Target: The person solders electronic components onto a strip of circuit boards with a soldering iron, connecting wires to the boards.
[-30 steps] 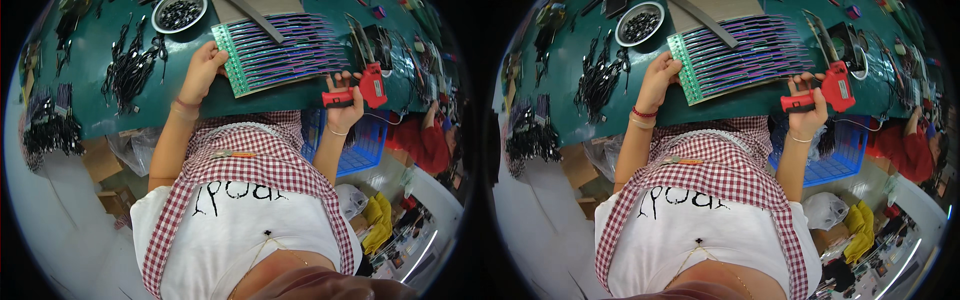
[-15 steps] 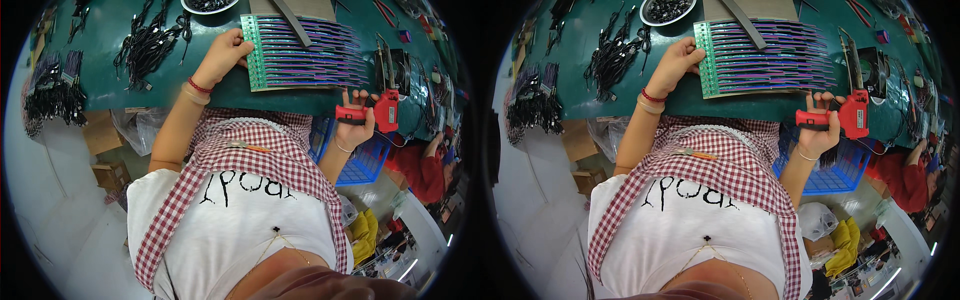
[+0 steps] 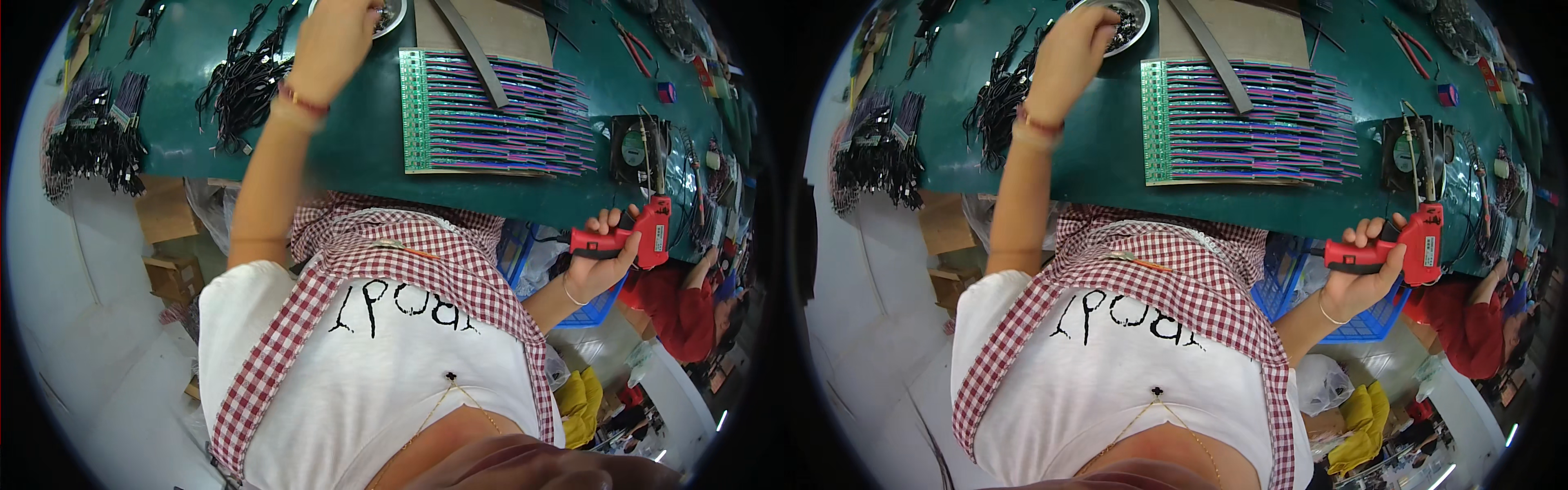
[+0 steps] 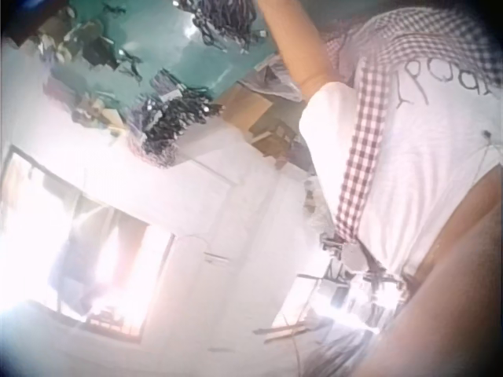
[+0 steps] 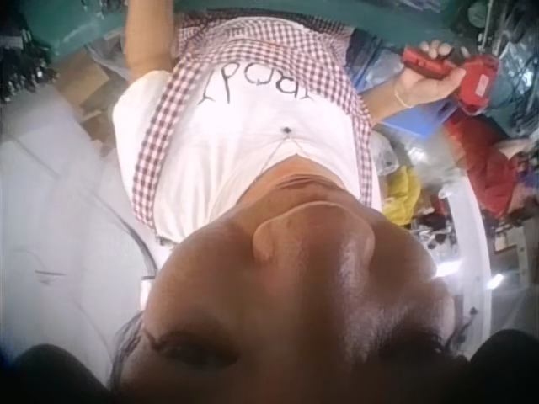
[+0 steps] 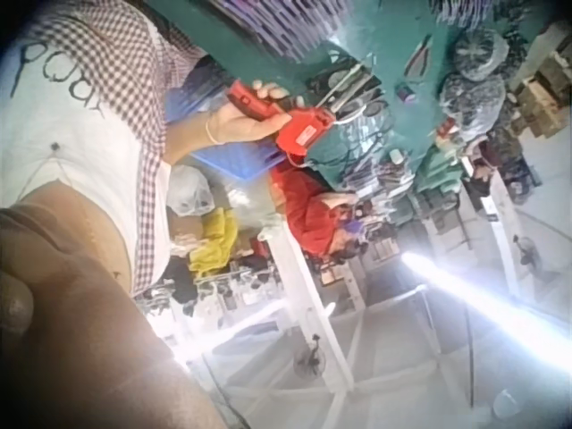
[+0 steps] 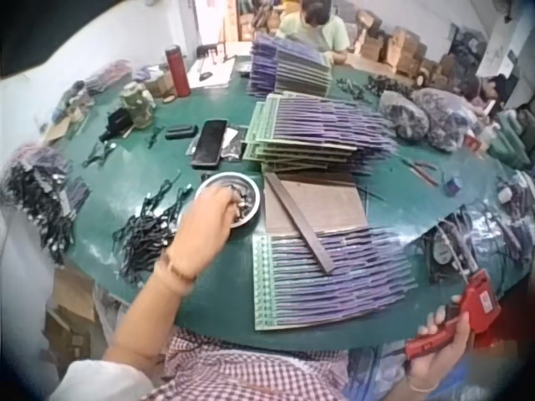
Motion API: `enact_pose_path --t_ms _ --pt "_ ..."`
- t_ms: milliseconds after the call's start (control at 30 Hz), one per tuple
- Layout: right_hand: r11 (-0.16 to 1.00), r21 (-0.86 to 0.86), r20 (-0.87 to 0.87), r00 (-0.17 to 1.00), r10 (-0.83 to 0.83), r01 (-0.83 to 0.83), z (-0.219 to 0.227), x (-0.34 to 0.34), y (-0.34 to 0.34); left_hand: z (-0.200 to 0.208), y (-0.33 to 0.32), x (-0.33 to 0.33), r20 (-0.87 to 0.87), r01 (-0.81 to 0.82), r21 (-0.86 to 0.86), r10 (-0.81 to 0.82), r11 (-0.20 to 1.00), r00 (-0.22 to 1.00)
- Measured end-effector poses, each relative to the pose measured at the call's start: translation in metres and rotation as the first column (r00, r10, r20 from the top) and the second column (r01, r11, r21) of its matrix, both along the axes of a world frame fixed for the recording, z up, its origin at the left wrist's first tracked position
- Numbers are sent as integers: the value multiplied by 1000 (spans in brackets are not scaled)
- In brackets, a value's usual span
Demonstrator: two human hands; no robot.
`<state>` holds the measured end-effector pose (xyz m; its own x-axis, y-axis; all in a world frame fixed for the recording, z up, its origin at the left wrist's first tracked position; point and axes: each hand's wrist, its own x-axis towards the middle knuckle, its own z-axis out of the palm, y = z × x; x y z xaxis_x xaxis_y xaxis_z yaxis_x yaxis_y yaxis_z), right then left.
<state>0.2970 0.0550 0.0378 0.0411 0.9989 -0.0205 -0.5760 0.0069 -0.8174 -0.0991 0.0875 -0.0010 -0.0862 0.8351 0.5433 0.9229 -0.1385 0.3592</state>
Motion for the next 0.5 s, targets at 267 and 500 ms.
enact_pose_path --t_ms 267,500 --pt "986 -34 -55 985 161 -163 5 -2 12 -36 38 -48 -243 -102 -476 -19 873 970" --pt "991 -37 33 991 132 -131 21 8 14 -34 36 -42 -193 -122 -329 60 936 979"
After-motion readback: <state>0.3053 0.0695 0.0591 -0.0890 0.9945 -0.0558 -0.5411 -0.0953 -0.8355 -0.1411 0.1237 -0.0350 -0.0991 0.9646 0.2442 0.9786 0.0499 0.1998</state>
